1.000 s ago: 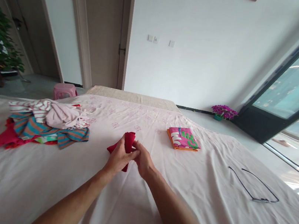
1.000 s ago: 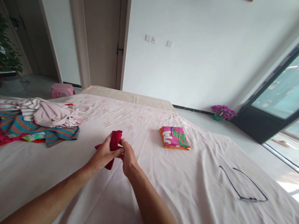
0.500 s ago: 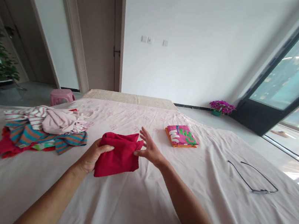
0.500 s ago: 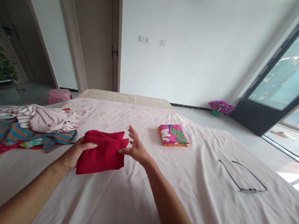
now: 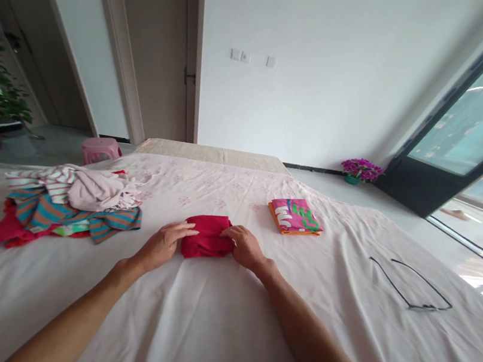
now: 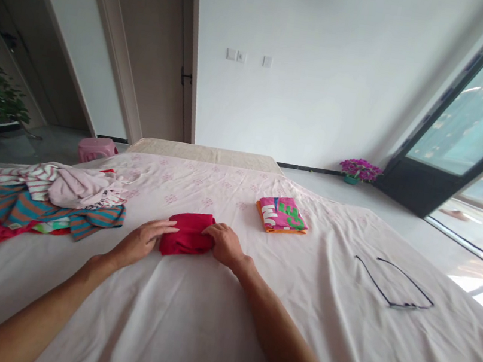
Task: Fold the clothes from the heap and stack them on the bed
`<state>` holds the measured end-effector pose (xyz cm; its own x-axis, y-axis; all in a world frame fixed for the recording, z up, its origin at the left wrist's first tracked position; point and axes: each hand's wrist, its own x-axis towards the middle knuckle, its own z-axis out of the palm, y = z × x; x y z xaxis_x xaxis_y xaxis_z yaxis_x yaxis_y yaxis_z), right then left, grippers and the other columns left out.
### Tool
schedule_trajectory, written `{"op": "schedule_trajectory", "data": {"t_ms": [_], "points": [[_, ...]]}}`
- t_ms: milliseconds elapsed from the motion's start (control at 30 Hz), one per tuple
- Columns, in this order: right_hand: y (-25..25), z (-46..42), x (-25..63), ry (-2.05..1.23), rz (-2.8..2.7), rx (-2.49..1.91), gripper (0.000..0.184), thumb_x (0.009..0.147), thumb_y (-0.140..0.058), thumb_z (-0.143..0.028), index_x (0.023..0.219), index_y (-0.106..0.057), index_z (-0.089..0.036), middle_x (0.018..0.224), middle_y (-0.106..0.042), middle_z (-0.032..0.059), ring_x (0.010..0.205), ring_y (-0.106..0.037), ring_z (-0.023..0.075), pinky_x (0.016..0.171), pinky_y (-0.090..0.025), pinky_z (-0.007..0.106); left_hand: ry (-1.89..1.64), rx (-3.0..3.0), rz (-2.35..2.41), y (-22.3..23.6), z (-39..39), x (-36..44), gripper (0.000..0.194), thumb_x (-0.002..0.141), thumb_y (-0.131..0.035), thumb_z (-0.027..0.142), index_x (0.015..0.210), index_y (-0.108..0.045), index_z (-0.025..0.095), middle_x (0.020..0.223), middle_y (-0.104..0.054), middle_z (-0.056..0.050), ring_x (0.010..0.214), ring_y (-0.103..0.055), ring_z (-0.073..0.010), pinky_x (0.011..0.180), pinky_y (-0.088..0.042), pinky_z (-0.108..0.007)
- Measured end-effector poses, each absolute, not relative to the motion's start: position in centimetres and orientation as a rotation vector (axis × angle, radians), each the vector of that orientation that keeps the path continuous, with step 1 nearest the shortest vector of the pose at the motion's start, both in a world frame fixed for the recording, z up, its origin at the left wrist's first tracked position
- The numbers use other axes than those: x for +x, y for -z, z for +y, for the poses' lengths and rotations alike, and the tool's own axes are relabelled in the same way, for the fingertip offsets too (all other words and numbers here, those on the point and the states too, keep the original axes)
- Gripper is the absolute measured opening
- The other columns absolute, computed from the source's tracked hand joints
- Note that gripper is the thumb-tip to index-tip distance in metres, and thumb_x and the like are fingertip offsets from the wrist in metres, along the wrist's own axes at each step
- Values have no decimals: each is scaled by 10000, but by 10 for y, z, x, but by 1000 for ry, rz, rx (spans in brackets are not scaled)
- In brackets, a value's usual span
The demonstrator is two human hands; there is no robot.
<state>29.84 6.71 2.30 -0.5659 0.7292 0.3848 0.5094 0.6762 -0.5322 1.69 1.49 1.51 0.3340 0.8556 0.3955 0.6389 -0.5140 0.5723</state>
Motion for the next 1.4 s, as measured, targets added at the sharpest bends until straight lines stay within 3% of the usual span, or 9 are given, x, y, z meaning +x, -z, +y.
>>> {"op": "schedule_trajectory", "data": {"t_ms": [100,200,300,367,467,700,867,1133,1400], "points": [[-18,63,303,-489,-2349,-988,630,591,-413,64,1071,-682,-241,1117,-686,26,1049,-585,197,949,-429,335,-991,2244,1404,11,3,12,734,650,-330,-40,1251,-606,277,1364,-559,-4,1286,-495,-155,1142,-353,-379],[-28,53,297,-420,-2353,-984,621,564,-418,47,1057,-675,-231,1057,-694,29,1024,-573,211,945,-415,341,-1048,2157,1427,12,-6,9,712,617,-368,-19,1238,-587,252,1316,-566,-33,1263,-500,-177,1081,-419,-366],[-39,38,281,-367,-2405,-875,499,630,-468,4,1021,-670,-232,1009,-684,31,971,-563,212,920,-406,341,-1042,2090,1449,3,-11,10,541,678,-467,56,1170,-592,241,1211,-582,-57,1133,-566,-200,919,-516,-338],[-41,28,269,-323,-2443,-806,336,710,-529,-62,963,-671,-232,953,-670,34,930,-551,210,878,-404,335,-1024,2085,1496,-1,-14,13,386,720,-564,153,1096,-597,236,1125,-581,-55,1013,-597,-198,832,-535,-328],[-36,20,254,-237,-2469,-789,147,778,-619,-166,904,-658,-230,922,-646,38,912,-522,210,832,-387,330,-999,2127,1562,-1,-18,19,308,706,-653,230,1007,-585,232,1028,-571,-35,901,-603,-183,769,-531,-313],[-23,20,237,-80,-2530,-751,203,794,-703,-232,980,-626,-244,1122,-625,39,1047,-484,234,887,-333,362,-966,2221,1635,0,-23,30,107,756,-555,157,831,-572,231,873,-590,-16,831,-610,-174,751,-488,-289],[-17,19,227,-58,-2533,-809,352,796,-698,-299,1124,-585,-240,1105,-611,60,1019,-477,244,857,-334,372,-995,2171,1669,1,-23,30,59,781,-552,195,822,-565,235,815,-625,-10,773,-619,-176,715,-476,-289],[-11,17,213,17,-2442,-997,157,779,-620,-208,934,-599,-221,914,-593,51,873,-459,219,758,-303,345,-1032,2326,1671,0,-25,30,126,769,-519,121,835,-524,228,797,-598,0,771,-597,-160,741,-465,-281],[-16,17,209,113,-2505,-943,163,804,-627,-295,946,-591,-225,911,-593,37,861,-462,215,740,-287,354,-1088,2356,1662,4,-25,31,158,757,-523,91,849,-515,220,791,-591,6,747,-591,-153,715,-474,-270]]}}
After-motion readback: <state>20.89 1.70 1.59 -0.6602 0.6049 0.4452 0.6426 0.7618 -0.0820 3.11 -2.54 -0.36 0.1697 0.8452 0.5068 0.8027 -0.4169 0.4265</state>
